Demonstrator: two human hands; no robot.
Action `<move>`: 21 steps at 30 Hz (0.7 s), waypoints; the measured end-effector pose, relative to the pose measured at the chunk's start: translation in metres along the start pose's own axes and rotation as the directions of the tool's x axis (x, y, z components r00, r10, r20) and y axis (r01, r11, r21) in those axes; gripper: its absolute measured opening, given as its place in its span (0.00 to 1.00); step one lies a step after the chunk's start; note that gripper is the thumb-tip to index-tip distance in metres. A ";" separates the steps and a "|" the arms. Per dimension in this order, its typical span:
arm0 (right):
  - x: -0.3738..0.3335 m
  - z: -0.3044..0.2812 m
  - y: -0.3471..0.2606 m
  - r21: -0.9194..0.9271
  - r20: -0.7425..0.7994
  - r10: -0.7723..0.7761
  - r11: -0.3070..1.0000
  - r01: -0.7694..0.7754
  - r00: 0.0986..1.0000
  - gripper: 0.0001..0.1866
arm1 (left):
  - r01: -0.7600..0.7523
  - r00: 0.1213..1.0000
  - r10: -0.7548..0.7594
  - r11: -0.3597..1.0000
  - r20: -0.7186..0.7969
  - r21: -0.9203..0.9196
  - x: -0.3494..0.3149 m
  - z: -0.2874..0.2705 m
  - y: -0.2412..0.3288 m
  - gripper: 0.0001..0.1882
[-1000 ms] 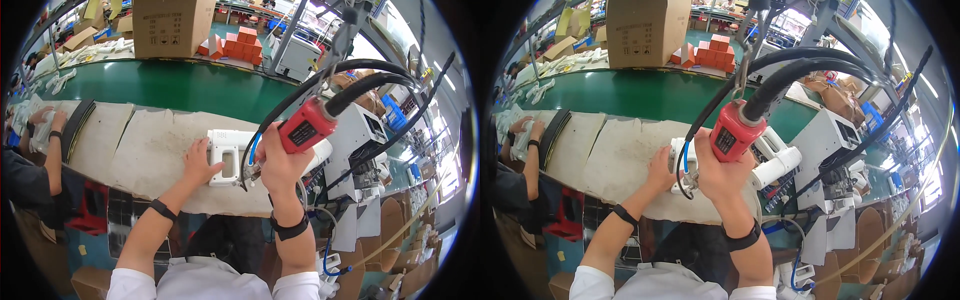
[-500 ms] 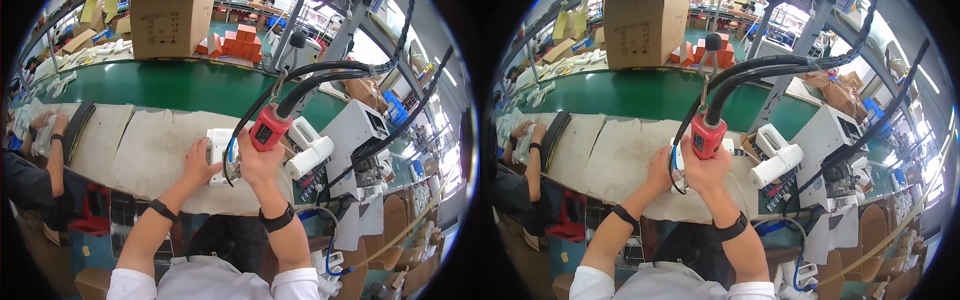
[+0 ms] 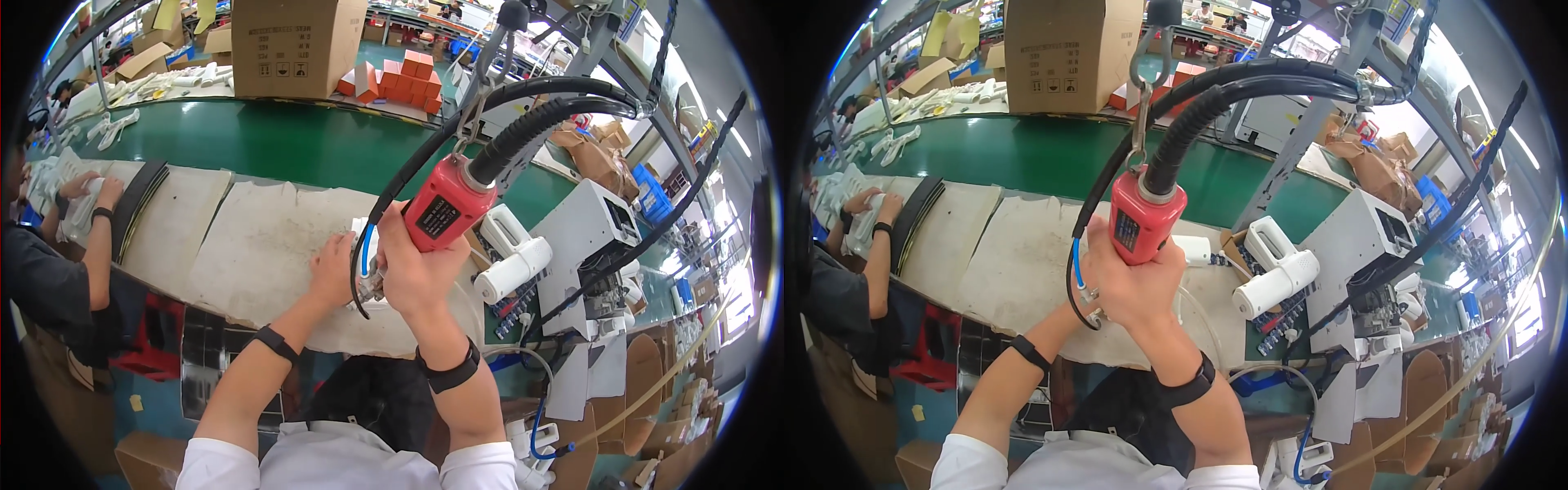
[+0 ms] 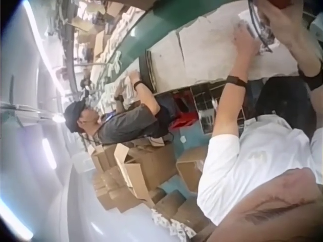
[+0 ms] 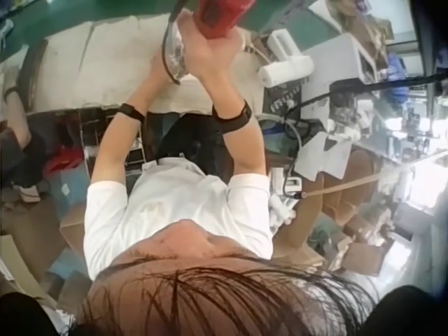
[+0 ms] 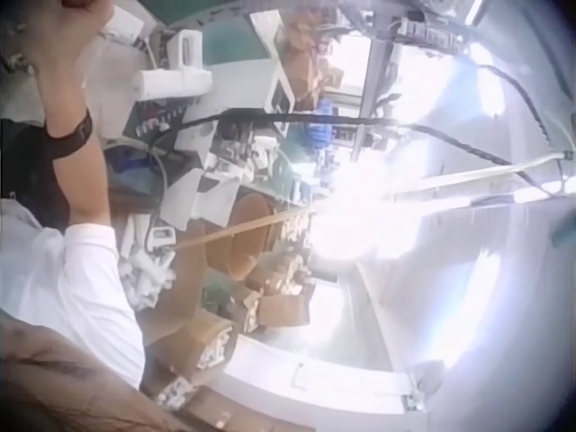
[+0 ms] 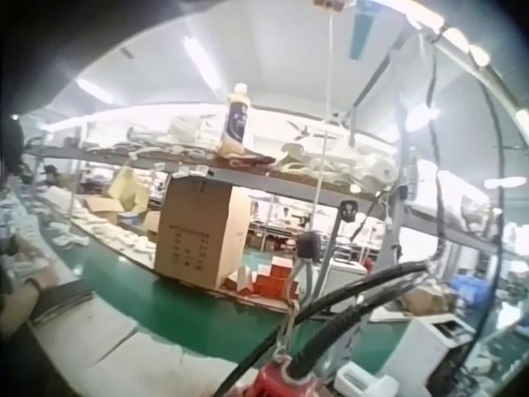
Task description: The person picks up a white plastic housing, positions it under a pneumatic screwdriver to drive a screw, and then places the finished piece into a cardboard box before repeating the process.
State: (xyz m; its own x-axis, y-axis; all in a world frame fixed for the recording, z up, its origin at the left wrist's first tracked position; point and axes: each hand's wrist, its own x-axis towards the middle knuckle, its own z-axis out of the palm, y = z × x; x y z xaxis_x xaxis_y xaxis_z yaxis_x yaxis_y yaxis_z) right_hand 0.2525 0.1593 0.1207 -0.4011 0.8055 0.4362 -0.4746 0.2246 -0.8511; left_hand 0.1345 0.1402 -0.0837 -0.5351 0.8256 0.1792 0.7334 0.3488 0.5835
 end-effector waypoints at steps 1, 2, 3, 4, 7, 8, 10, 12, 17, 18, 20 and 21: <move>0.000 0.000 0.002 -0.001 0.001 0.004 1.000 -0.004 1.000 0.06 | -0.019 1.000 0.019 1.000 -0.007 0.009 0.001 0.004 -0.003 0.46; 0.000 0.001 0.005 -0.043 0.008 0.013 0.999 -0.012 1.000 0.06 | -0.037 0.999 0.037 0.999 -0.010 0.017 0.001 0.006 -0.005 0.46; 0.000 0.001 0.008 -0.086 0.014 0.022 0.996 -0.021 1.000 0.05 | -0.032 0.999 0.032 0.999 -0.003 0.016 0.001 0.008 -0.008 0.46; -0.001 0.003 0.015 -0.089 0.011 0.031 0.996 -0.030 0.999 0.05 | -0.082 0.994 0.079 0.996 -0.073 -0.026 0.000 0.011 -0.010 0.45; -0.007 0.005 0.034 -0.095 0.010 0.053 0.994 -0.051 0.999 0.04 | -0.208 0.949 0.193 0.978 -0.248 -0.035 -0.004 0.024 -0.029 0.40; -0.007 0.004 0.036 -0.099 0.009 0.058 0.993 -0.056 0.998 0.04 | -0.175 0.962 0.164 0.984 -0.219 -0.030 -0.001 0.020 -0.024 0.39; -0.014 0.019 0.036 -0.141 0.047 0.117 0.984 -0.109 0.992 0.04 | -0.106 0.932 0.176 0.969 -0.318 0.225 0.006 0.051 -0.061 0.33; -0.007 0.001 0.044 -0.180 0.004 0.042 0.983 -0.041 0.999 0.04 | -0.114 0.970 0.111 0.993 -0.214 -0.001 0.005 0.005 0.000 0.27; 0.010 0.002 0.006 -0.044 -0.045 -0.061 0.997 0.059 0.997 0.07 | -0.301 0.941 0.194 0.853 -0.276 -0.426 0.011 0.012 -0.013 0.32; 0.017 -0.001 -0.013 -0.071 -0.059 -0.067 0.995 0.063 0.996 0.07 | -0.295 0.952 0.209 0.822 -0.223 -0.487 0.009 0.015 -0.016 0.33; 0.035 -0.020 -0.026 -0.187 -0.058 -0.140 0.974 0.127 0.989 0.08 | -0.145 0.989 0.114 0.886 -0.097 -0.441 0.004 0.002 -0.011 0.36; 0.041 -0.028 -0.019 -0.260 -0.027 -0.187 0.950 0.173 0.982 0.09 | -0.224 0.974 0.203 0.842 -0.096 -0.491 0.000 -0.008 -0.016 0.37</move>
State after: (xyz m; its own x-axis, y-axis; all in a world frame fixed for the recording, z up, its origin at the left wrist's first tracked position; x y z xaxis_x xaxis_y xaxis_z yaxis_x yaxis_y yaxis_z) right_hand 0.2668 0.2037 0.1462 -0.2838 0.7642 0.5792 -0.3168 0.4954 -0.8089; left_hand 0.1191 0.1314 -0.0865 -0.4127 0.8328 0.3689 0.5316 -0.1087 0.8400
